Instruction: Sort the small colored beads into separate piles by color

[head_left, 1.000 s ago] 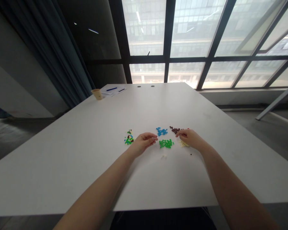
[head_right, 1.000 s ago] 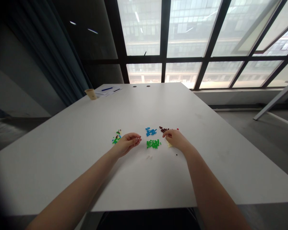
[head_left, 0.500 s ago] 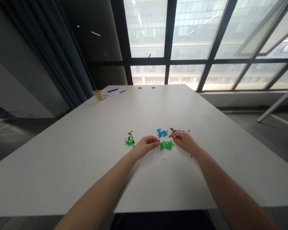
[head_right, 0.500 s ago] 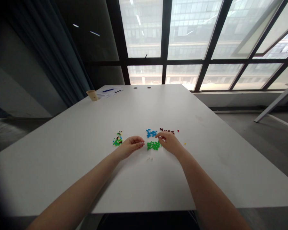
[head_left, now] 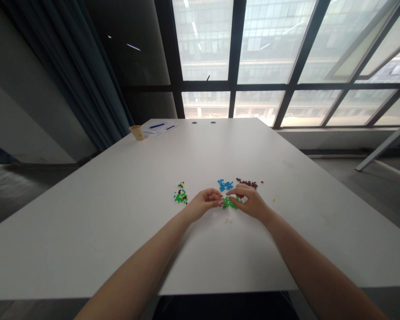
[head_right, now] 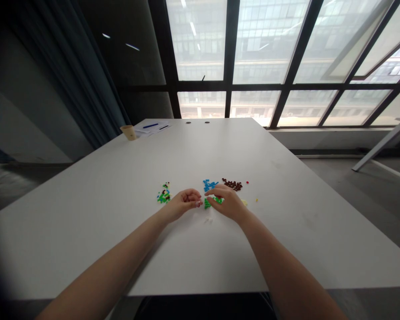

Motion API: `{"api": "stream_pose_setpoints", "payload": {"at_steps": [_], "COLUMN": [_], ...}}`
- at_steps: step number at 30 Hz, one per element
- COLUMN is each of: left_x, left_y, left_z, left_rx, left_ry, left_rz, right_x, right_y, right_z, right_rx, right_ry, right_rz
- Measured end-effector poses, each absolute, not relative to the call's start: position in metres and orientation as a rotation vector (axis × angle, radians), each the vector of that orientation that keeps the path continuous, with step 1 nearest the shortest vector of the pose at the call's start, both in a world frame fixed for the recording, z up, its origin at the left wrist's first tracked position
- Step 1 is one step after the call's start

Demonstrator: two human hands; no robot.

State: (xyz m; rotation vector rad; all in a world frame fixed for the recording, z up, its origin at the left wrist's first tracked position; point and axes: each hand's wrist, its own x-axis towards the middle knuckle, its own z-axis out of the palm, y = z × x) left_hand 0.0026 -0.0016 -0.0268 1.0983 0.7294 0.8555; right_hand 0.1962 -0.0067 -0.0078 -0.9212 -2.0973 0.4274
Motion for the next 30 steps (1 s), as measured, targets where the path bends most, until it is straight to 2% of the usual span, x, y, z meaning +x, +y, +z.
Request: {"api": "stream_pose_setpoints", "payload": {"at_steps": [15, 23, 30], "left_x": [0.002, -0.001, -0.004], "left_y": [-0.001, 0.004, 0.006], "left_z": [-0.025, -0.024, -0.031], "left_rx": [1.243, 1.302, 1.355], "left_ry": [0.775, 0.927, 0.921], "left_rz": [0.817, 0.927, 0.889], "right_x": [0.184, 0.203, 0.205], "right_y": [-0.012, -0.004, -0.001], "right_z": [-0.010, -0.014, -0.023], "right_rx": [-0.882, -1.076, -1.114], "right_ry": [-2.210, -2.408, -2.564], "right_rz": [0.453, 0.730, 0.874]}}
